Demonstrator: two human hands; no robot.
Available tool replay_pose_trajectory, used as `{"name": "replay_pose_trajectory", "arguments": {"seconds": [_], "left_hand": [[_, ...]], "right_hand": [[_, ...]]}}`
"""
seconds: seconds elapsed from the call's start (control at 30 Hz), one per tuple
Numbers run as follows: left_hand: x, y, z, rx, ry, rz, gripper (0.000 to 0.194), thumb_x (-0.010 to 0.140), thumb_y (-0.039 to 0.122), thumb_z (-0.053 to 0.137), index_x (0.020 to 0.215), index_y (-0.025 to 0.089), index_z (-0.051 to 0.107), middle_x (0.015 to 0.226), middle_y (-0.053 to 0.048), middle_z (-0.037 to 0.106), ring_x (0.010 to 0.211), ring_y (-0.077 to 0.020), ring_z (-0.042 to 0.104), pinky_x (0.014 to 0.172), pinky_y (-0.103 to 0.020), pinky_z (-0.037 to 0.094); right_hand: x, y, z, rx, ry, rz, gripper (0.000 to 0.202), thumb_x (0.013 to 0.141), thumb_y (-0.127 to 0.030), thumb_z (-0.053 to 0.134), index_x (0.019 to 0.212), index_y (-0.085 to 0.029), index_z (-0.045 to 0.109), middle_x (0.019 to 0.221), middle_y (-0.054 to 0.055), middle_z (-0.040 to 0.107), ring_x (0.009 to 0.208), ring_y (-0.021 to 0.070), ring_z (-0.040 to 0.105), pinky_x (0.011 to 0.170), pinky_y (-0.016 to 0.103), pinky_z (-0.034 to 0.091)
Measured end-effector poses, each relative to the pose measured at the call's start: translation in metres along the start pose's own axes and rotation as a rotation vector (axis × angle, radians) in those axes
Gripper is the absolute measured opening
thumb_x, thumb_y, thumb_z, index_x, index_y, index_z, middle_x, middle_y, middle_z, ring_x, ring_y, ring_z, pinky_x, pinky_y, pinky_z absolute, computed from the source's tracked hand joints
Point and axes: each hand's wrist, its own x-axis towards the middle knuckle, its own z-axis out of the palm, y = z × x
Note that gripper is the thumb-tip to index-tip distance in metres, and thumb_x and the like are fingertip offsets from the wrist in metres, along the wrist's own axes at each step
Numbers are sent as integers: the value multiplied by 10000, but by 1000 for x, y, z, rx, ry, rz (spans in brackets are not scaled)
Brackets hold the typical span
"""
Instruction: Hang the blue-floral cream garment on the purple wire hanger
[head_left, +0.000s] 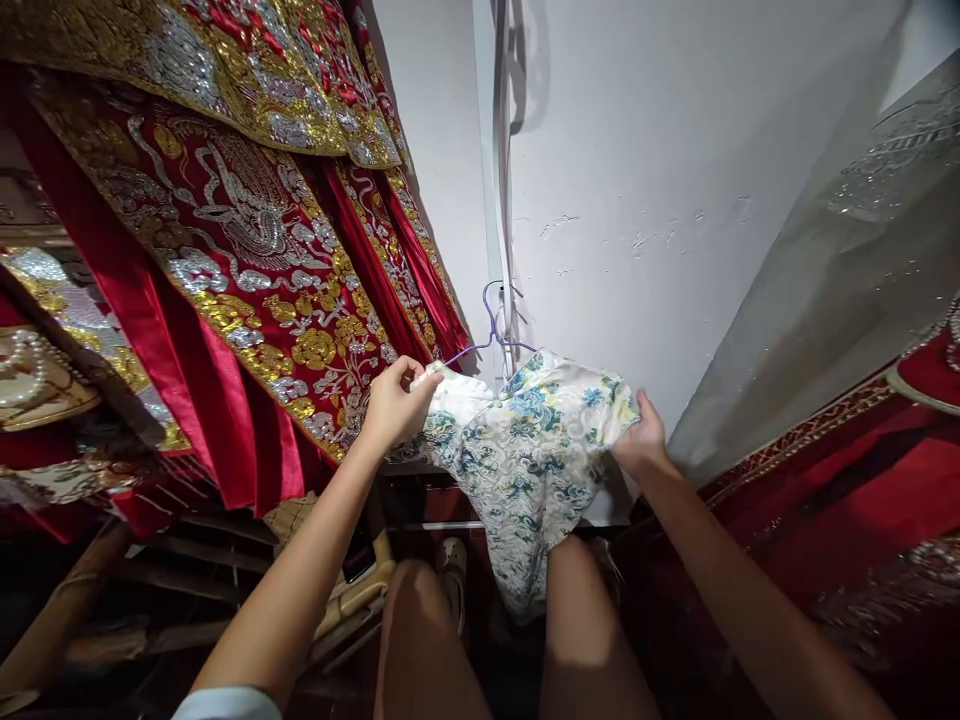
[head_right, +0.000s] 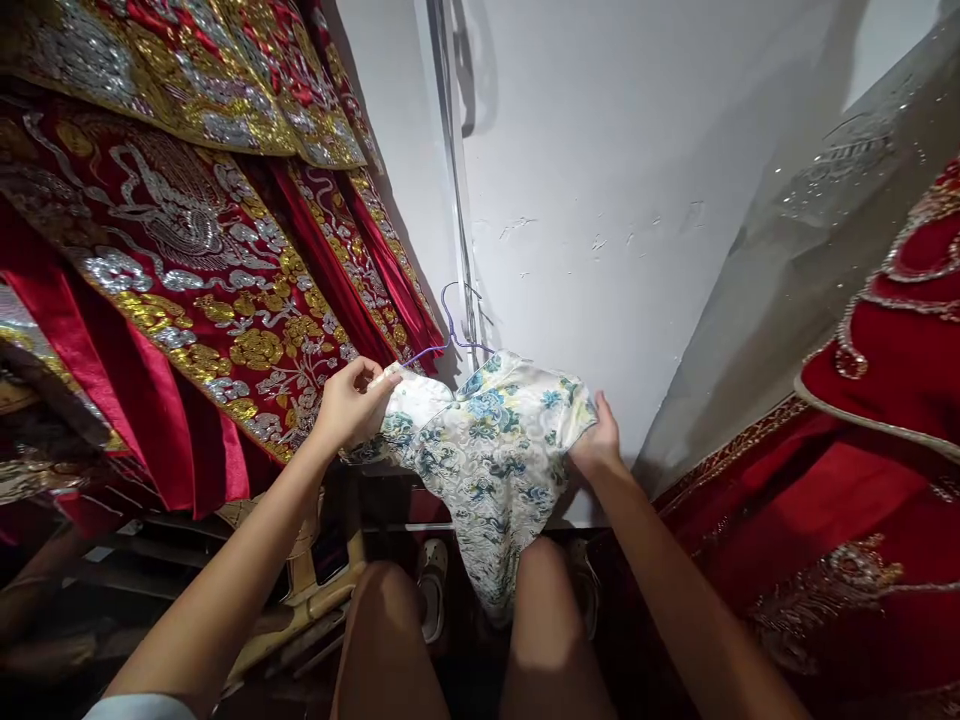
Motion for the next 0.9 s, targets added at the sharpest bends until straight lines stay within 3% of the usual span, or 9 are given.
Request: {"name": "replay_pose_trajectory", "arguments": {"seconds": [0.13,0.3,0.4,0.47,0.53,0.57,0.67,0.77,0.9], "left_hand": [[2,6,2,10,-13,19,315,889,488,578,797,189,623,732,9,619,679,-151,522,630,-256,357],[19,20,13,48,44,12,362,855,513,623,700,194,550,628,30,537,606,-140,465,573,-257,303],[20,15,23,-48,110,-38,475,893,539,571,587,209,419,534,37,420,536,-126,382,538,-268,270],[13,11,34,-189,169,-104,556,931,597,489,545,225,341,494,38,352,492,-118,337,511,-276,261],[2,12,46,-339,227,-168,602,945,669,403,536,237,310,482,37,313,460,-115,313,486,-282,262],[-4,16,52,-418,236,-194,620,948,699,350,533,240,307,485,33,310,454,-116,315,480,-285,272],[-17,40,68,-710,128,-255,673,952,736,152,527,238,308,499,12,329,460,-123,350,493,-294,338],[-23,71,79,-940,-183,-324,670,927,765,117,558,237,301,492,14,334,443,-122,345,507,-304,395],[-31,87,87,-1114,-378,-357,500,846,683,547,686,217,463,668,-22,577,600,-146,564,648,-319,518]], "right_hand": [[8,-13,-19,53,184,-44,729,781,-737,581,1278,-209,657,1072,146,724,1151,392,647,965,599,511],[16,-65,-1,52,95,-119,706,951,-684,282,1263,-195,685,1066,145,744,1049,335,711,855,505,583],[-10,-90,18,-154,-166,-234,630,997,-541,329,1077,-96,767,877,115,762,862,260,748,692,366,623],[-32,-99,25,-274,-470,-280,446,929,-482,525,955,-123,789,874,73,770,829,212,745,674,294,622],[-49,-101,28,-299,-725,-253,387,851,-413,682,1141,-167,759,1069,63,769,960,212,740,804,301,616],[-54,-99,30,-305,-763,-234,461,835,-380,723,1265,-216,700,1207,73,733,1070,234,716,896,343,596],[-58,-82,40,-452,-608,-292,870,812,-304,763,1570,-295,336,1570,115,442,1417,319,458,1135,503,427],[-57,-51,56,-654,-467,-451,1162,721,-290,810,1628,-275,84,1659,149,244,1513,388,251,1208,602,270],[-66,-18,61,-729,-325,-467,1099,696,-220,743,1610,-264,135,1454,180,502,1320,408,505,1062,576,443]]}}
